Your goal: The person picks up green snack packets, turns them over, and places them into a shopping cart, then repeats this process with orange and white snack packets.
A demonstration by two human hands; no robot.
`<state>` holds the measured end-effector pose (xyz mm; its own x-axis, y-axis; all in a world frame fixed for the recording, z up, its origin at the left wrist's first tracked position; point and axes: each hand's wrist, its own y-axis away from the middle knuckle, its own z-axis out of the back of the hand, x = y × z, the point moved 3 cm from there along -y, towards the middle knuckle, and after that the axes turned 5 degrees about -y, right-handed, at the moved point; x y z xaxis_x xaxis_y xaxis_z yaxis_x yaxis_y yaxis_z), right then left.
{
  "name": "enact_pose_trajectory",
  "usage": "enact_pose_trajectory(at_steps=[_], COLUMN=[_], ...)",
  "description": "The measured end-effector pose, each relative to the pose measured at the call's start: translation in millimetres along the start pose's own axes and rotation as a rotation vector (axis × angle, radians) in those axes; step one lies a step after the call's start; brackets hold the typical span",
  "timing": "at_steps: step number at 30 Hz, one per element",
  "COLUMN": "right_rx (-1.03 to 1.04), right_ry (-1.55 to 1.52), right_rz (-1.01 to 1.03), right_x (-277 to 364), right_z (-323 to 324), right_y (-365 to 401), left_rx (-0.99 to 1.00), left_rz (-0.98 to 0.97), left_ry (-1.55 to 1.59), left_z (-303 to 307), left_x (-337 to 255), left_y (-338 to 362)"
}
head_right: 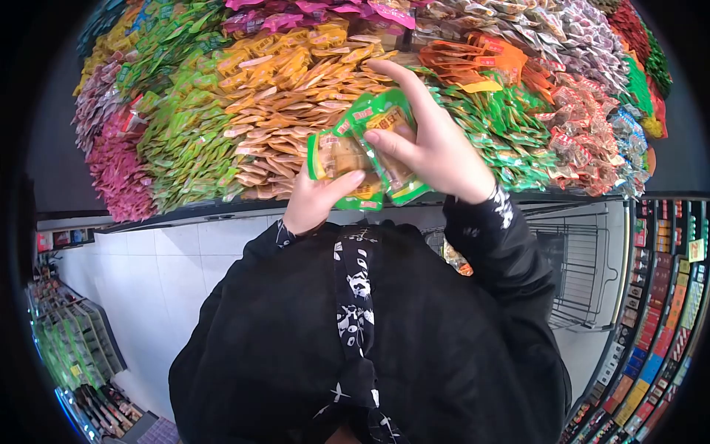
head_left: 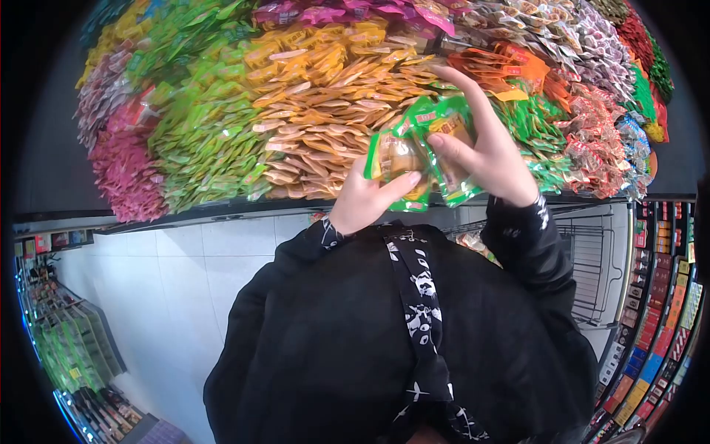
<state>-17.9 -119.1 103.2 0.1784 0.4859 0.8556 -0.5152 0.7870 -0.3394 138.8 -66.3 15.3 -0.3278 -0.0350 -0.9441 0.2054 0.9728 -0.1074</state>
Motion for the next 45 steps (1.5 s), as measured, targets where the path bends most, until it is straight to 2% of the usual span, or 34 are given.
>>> enact_pose_trajectory(at_steps=[1,2,3,4,5,7,8,9,11,12,13,15,16,17,19,21,23,25,26,27,29,30,31,33,35,37,38,41,42,43,44,45], right_rx=[-0.005,0.142,0.289,0.314,0.311,0.481,0.477,0.474,0.202,0.088,0.09,-0.234,-0.289,-0.291,-0.42,-0.495,-0.553,-0.555,-0.559,-0.561,-0.54,-0.512,-0.509,-0.499,-0.471,-0.415,-0.411,-0.395,-0.423,-0.45,-0.471,-0.47], right_ry=[0.0,-0.078,-0.156,-0.055,-0.058,0.177,0.098,0.1,0.0,-0.01,-0.012,-0.119,0.02,0.021,-0.151,-0.137,-0.273,-0.337,-0.31,-0.283,-0.321,-0.362,-0.362,-0.3,-0.256,-0.165,-0.167,-0.098,-0.164,-0.229,-0.296,-0.49], right_rz=[-0.003,-0.112,-0.219,-0.014,-0.017,-0.05,0.061,0.062,0.203,0.087,0.091,-0.082,0.117,0.125,0.076,0.062,0.007,-0.027,-0.014,-0.001,-0.003,-0.008,-0.006,0.009,0.007,0.004,0.004,0.064,0.082,0.101,0.09,0.032], right_x=[5.6,8.5,7.2,5.2,5.4,7.0,7.1,2.6,0.5,-0.2,2.8,1.2,0.7,-4.3,-14.5,-23.6,-28.8,-31.7,-28.8,-26.3,-25.5,-26.3,-28.3,-31.8,-28.9,-22.8,-19.2,-12.7,-15.8,-18.3,-19.1,-19.4], right_z=[7.3,11.2,11.7,9.7,8.4,0.0,-4.7,-9.8,-10.1,-8.4,-11.6,-8.1,-6.3,-9.4,-13.7,-19.5,-28.6,-35.2,-36.0,-36.0,-35.6,-36.2,-35.6,-33.0,-29.3,-27.4,-28.3,-29.5,-26.4,-23.4,-20.9,-19.1], right_y=[-2.7,-5.3,-6.8,-11.0,-14.1,-19.2,-22.0,-23.4,-26.7,-24.6,-21.3,-16.0,-16.2,-15.2,-9.7,-4.8,-1.6,0.6,1.4,2.5,4.8,4.5,4.5,6.2,7.3,6.6,6.5,5.8,2.4,-0.1,-1.4,-2.8], left_rx=[0.105,0.217,0.222,0.197,0.168,0.224,0.207,0.189,0.134,0.099,0.064,0.022,-0.049,-0.117,-0.151,-0.211,-0.232,-0.269,-0.129,-0.121,-0.199,-0.226,-0.228,-0.12,-0.141,-0.176,-0.195,-0.205,-0.164,-0.164,-0.121,-0.076], left_rz=[0.007,0.109,0.113,0.21,0.308,0.326,0.341,0.352,0.353,0.284,0.213,0.162,0.127,0.09,0.058,-0.168,-0.179,-0.098,-0.176,-0.176,-0.162,-0.217,-0.22,-0.168,-0.113,-0.245,-0.29,-0.347,-0.311,-0.31,-0.243,-0.172], left_ry=[0.044,0.273,0.271,0.423,0.575,0.589,0.416,0.244,0.304,0.382,0.458,0.447,0.377,0.306,0.284,0.296,0.265,0.225,0.443,0.444,0.221,0.05,0.049,-0.168,-0.271,-0.282,-0.397,-0.558,-0.655,-0.652,-0.284,0.084], left_z=[1.3,1.6,2.7,3.6,3.4,-4.8,-8.0,-10.1,-11.1,-12.3,-13.4,-18.5,-18.8,-19.9,-26.4,-29.0,-26.8,-22.9,-26.2,-26.1,-22.4,-19.8,-15.4,-6.7,-3.5,-8.2,-3.4,2.4,0.9,0.0,-0.2,-0.8], left_x=[-0.1,-1.4,-1.6,1.3,4.3,2.6,4.1,5.6,13.6,13.1,12.7,13.5,12.0,10.3,9.3,2.7,11.2,17.0,15.8,15.2,15.3,14.2,13.4,7.8,1.9,-7.5,-5.1,-8.7,-17.1,-16.6,-13.4,-10.1], left_y=[2.7,6.4,7.5,9.5,11.8,8.2,6.8,5.4,5.1,2.2,-0.3,-1.4,-1.7,-2.5,-5.3,-10.4,-13.6,-11.9,-10.7,-12.1,-14.9,-18.3,-18.7,-17.9,-18.8,-18.3,-18.7,-19.7,-17.4,-17.8,-19.5,-20.7])
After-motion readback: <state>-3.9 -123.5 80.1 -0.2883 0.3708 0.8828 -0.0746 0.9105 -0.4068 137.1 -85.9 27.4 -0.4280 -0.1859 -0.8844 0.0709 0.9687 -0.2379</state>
